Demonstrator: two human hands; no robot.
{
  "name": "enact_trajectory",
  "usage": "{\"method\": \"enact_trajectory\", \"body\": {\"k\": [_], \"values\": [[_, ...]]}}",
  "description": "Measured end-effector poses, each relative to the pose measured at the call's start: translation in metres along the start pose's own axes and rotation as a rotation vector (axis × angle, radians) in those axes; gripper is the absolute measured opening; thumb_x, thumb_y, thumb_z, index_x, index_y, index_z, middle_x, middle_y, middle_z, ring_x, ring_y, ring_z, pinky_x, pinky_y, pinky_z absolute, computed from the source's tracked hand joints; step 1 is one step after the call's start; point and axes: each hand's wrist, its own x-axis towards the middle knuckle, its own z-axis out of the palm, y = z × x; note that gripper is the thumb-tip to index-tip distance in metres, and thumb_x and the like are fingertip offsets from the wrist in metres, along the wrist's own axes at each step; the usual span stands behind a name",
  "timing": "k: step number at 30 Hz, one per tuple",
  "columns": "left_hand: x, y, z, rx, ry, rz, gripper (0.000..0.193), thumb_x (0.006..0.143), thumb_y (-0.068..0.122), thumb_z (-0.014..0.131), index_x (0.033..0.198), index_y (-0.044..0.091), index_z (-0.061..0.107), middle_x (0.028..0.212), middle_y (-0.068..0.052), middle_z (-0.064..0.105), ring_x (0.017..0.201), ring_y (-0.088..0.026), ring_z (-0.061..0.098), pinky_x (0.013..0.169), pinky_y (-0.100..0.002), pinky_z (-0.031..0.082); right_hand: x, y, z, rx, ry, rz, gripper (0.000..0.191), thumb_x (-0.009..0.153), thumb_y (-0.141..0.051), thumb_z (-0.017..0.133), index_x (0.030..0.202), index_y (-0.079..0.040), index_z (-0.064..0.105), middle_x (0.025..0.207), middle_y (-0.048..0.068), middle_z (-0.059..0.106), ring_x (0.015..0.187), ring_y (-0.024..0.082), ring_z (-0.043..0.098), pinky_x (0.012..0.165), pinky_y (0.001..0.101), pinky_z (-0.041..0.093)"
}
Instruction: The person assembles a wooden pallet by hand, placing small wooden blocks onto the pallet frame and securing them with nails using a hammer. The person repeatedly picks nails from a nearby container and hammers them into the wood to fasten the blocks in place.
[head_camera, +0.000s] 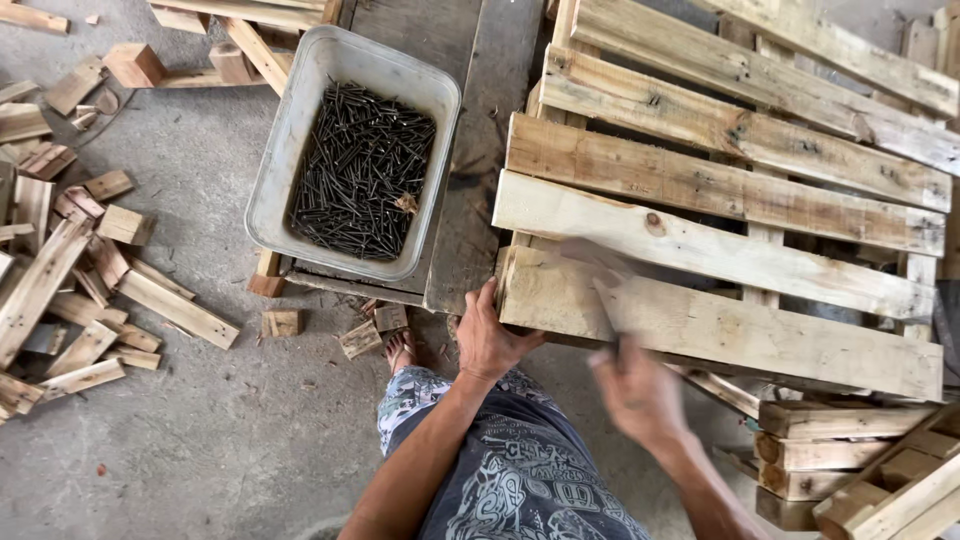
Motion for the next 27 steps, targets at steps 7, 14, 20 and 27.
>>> {"method": "enact_trajectory", "body": {"k": [7,14,20,27], "values": [[0.003,0.008,-0.01,0.01,-0.098,-0.108,0.12,0.054,0.042,0.101,0.147,0.008,0.034,0.114,-0.018,0.054,0.096,-0.035,0.062,0.078,-0.047,0.056,-0.01,0.092,-0.049,0.635,0.275,-0.297,0.025,0.096,-0.03,0.059,0.106,-0.008,0.053,0.068,0.004,0.06,0.047,0.011,0.056,0.036,0.029,0.05],[0.002,0.004,-0.003,-0.024,-0.042,-0.054,0.122,0.056,0.043,0.101,0.148,0.007,0.03,0.114,-0.019,0.053,0.096,-0.035,0.062,0.075,-0.047,0.055,-0.036,0.014,-0.117,0.837,0.943,-0.752,0.032,0.096,-0.036,0.06,0.107,-0.006,0.052,0.062,0.002,0.058,0.044,0.01,0.054,0.036,0.03,0.046],[0.001,0.001,-0.005,-0.028,-0.112,-0.137,0.113,0.055,0.043,0.101,0.142,0.006,0.039,0.113,-0.018,0.054,0.096,-0.036,0.061,0.078,-0.048,0.054,-0.009,0.028,0.047,-0.003,0.041,-0.097,0.038,0.096,-0.04,0.061,0.107,-0.005,0.051,0.057,0.0,0.055,0.041,0.01,0.053,0.035,0.0307,0.043],[0.014,0.019,-0.02,-0.04,-0.221,-0.267,0.109,0.055,0.042,0.099,0.141,0.004,0.044,0.115,-0.018,0.053,0.094,-0.033,0.06,0.077,-0.044,0.053,-0.045,0.072,-0.06,1.106,0.266,-0.581,0.024,0.1,-0.02,0.069,0.117,-0.004,0.063,0.082,0.004,0.059,0.064,0.01,0.051,0.052,0.026,0.043]]}}
